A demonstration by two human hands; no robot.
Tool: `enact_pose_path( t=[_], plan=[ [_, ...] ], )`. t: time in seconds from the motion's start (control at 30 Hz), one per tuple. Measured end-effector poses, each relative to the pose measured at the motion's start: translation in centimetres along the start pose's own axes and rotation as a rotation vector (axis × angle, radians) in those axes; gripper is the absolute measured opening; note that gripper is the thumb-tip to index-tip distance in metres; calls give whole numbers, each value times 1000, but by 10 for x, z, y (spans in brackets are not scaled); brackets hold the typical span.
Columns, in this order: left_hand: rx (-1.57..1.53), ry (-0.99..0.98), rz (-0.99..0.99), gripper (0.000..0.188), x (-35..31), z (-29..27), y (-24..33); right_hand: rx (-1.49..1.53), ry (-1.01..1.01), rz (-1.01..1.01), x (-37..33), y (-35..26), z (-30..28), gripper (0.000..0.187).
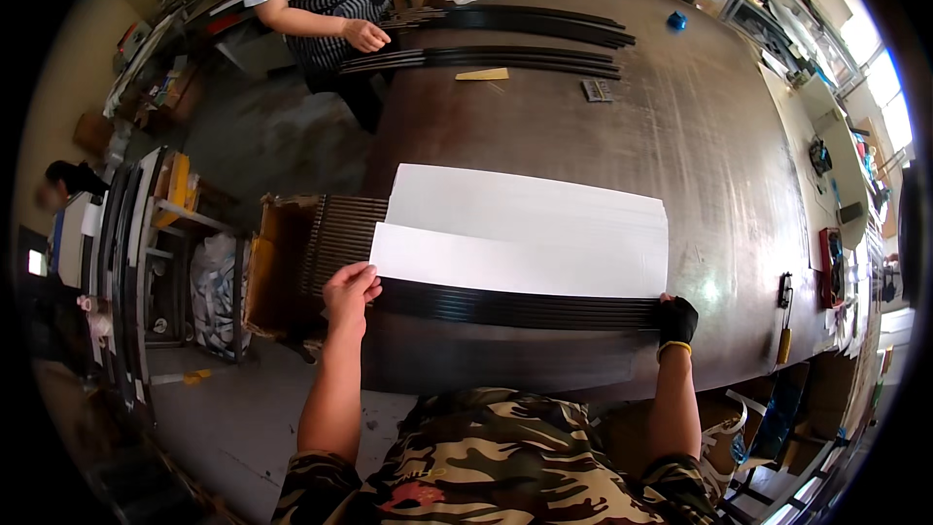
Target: The person places a white sheet on a table and repeatedly aligns and presses black slats onto it, then uses a small stick to smooth or press the slats. A coworker in an apron handles similar slats nearby. The person continues to adjust and press the slats across the sheet.
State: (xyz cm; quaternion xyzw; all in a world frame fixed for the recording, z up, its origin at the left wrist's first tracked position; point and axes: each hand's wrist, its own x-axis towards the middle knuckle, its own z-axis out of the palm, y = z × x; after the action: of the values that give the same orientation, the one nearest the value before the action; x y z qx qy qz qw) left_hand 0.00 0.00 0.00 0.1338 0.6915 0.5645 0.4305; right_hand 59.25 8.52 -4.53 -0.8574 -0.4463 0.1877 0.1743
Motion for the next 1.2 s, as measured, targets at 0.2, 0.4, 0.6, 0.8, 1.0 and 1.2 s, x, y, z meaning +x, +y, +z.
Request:
enact_pose_path(
  t=[0.2,0.4,0.6,0.8,1.0,1.2],
  plan=[
    [306,36,287,30,26,-13,-23,247,66,74,-2,5,24,27],
    [623,137,415,30,43,-13,-35,291,71,89,-1,2,20,23],
    [694,156,453,28,44,-11,-36,283,75,85,-6,-5,14,25],
    [775,153,431,25,41,-6,-29,254,85,73,-6,-3,13,26],
    [884,143,403,27,38,-3,-21,297,88,73,-5,0,16,26],
    [1104,205,212,36,29,-1,16,196,89,112,-2,2,10,29]
  ],
)
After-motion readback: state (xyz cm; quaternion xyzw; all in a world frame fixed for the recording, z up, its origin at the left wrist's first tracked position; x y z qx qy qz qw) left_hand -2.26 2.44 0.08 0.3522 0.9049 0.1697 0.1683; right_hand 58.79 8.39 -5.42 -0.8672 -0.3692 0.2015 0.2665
